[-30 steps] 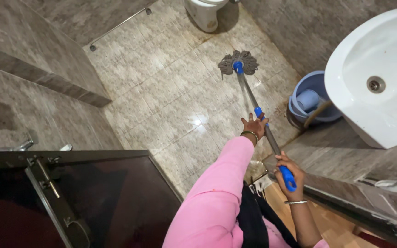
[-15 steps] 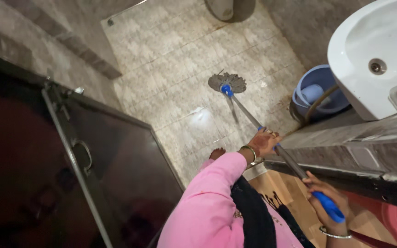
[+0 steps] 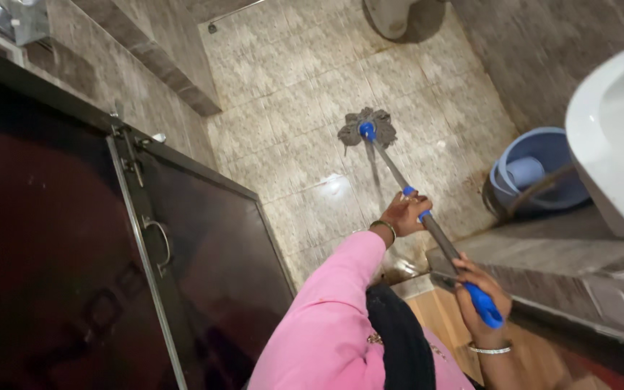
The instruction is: The person mops the tiled bathroom floor using a blue mop, moving it back and forth across the surface. The person navigates around a toilet and a sink while cleaning the area.
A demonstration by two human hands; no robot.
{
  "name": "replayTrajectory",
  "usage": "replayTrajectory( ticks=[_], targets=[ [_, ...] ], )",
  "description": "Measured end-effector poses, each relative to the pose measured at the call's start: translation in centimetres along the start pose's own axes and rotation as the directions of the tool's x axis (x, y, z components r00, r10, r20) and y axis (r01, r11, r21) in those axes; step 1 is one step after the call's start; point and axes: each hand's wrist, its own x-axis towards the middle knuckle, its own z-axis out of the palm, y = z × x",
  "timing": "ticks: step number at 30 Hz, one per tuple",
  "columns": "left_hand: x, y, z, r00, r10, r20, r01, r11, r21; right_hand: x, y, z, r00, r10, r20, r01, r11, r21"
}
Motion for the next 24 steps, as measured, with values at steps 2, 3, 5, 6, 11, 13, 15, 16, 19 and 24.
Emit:
replayTrajectory(
  ticks=[2,3,5,6,11,13,15,16,19,24],
  targets=[
    [2.8,-2.6,-1.9,0.996,-0.085,0.007,0.084,0.996,0.012,3.5,1.8,2.0,0.997,0.005,0.079,-0.002,0.999,-0.034],
    [4.0,-3.8,-2.9,0.984,-0.168,0.058,0.165,0.984,0.062,5.4,2.6,2.9,0.993,0.008,0.118,-0.001,0.999,-0.053],
    [6.4,-5.8,-4.8,0.931,-0.336,0.143,0.311,0.935,0.172,8.6,4.1,5.2,0.978,0.020,0.207,-0.005,0.997,-0.072],
    [7.2,-6.6,-5.6,0.917,-0.384,0.107,0.359,0.912,0.199,9.8,4.7,6.5,0.967,0.028,0.252,-0.007,0.997,-0.082],
    [8.6,-9.3,-7.8,0.858,-0.510,0.062,0.482,0.841,0.247,12.3,7.0,10.3,0.962,0.030,0.271,-0.017,0.999,-0.051],
    [8.0,-9.0,-7.4,0.877,-0.479,0.045,0.456,0.858,0.237,11.6,7.1,10.1,0.958,0.019,0.285,-0.009,0.999,-0.039],
    [6.9,-8.4,-6.9,0.893,-0.447,0.050,0.427,0.877,0.222,10.7,6.9,8.7,0.951,0.013,0.308,-0.001,0.999,-0.038],
    [6.5,-7.6,-6.3,0.901,-0.430,0.060,0.409,0.888,0.210,10.5,6.8,7.7,0.948,0.000,0.319,0.011,0.999,-0.032],
    [4.2,-5.3,-5.1,0.959,-0.280,-0.032,0.282,0.948,0.150,8.5,5.5,4.6,0.933,-0.023,0.360,0.033,0.999,-0.022],
    [-1.2,1.0,-5.2,0.991,-0.049,-0.127,0.051,0.999,0.008,4.2,2.3,-2.4,0.918,-0.007,0.397,0.000,1.000,0.018]
  ],
)
